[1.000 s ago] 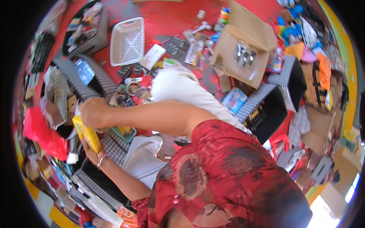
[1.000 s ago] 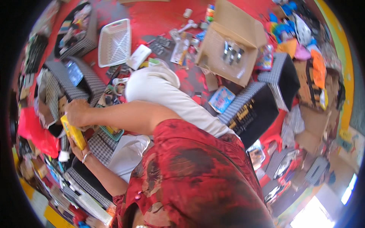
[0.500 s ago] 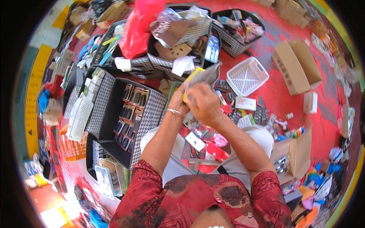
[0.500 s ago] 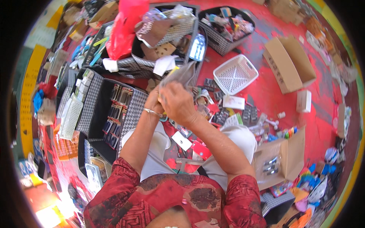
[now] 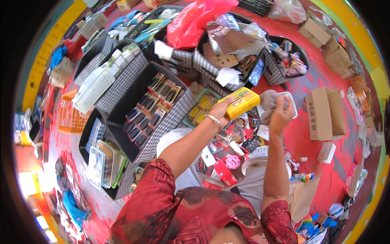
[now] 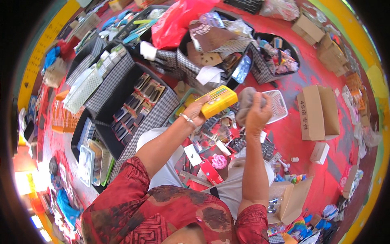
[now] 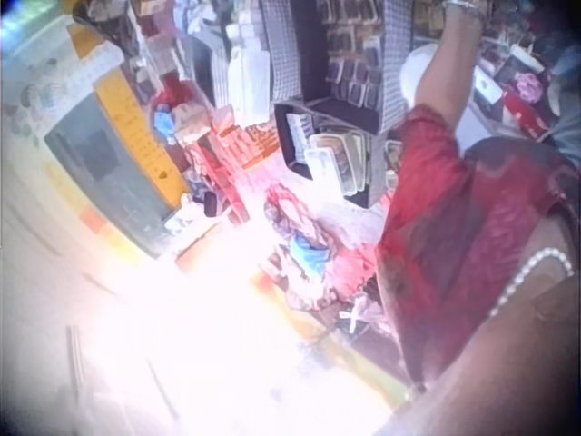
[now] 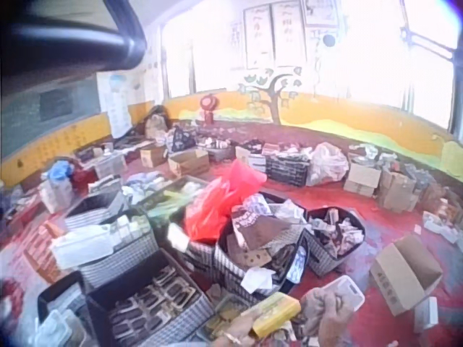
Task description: The person sits on the floor and wipes the surfaces of several small packaged items with a gray cloth. They handle a blue box, a yellow package, and multiple blister-packed items, wiping each one and placing them into a white basket.
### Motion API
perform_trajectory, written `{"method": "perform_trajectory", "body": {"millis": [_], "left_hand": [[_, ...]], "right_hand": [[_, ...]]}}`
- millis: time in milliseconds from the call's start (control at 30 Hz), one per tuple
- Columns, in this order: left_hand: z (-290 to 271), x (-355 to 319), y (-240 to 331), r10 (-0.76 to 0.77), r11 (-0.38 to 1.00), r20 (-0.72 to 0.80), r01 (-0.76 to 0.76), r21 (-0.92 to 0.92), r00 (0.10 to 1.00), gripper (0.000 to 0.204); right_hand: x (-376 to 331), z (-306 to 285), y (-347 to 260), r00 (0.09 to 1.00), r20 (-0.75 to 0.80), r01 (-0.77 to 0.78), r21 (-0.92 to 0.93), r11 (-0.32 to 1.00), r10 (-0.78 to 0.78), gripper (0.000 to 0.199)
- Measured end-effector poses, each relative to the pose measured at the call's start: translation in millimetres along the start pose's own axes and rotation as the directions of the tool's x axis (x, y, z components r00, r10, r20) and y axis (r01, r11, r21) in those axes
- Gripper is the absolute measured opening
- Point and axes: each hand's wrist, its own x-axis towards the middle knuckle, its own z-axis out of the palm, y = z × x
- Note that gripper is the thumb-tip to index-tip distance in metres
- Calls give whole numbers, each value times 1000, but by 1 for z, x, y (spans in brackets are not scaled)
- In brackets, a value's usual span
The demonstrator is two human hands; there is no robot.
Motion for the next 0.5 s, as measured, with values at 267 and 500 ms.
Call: {"method": "perform_trajectory", "body": {"millis": [267, 500], "left_hand": [[-10, 15, -5, 117, 993, -268, -113, 34, 956, 28], [-8, 6, 16, 40, 996, 55, -44, 72, 998, 42]], "right_hand": [[-82, 40, 0, 777, 469, 465, 21, 885, -419, 13], [-38, 4, 4, 919, 350, -136, -147, 980, 181, 17]]}}
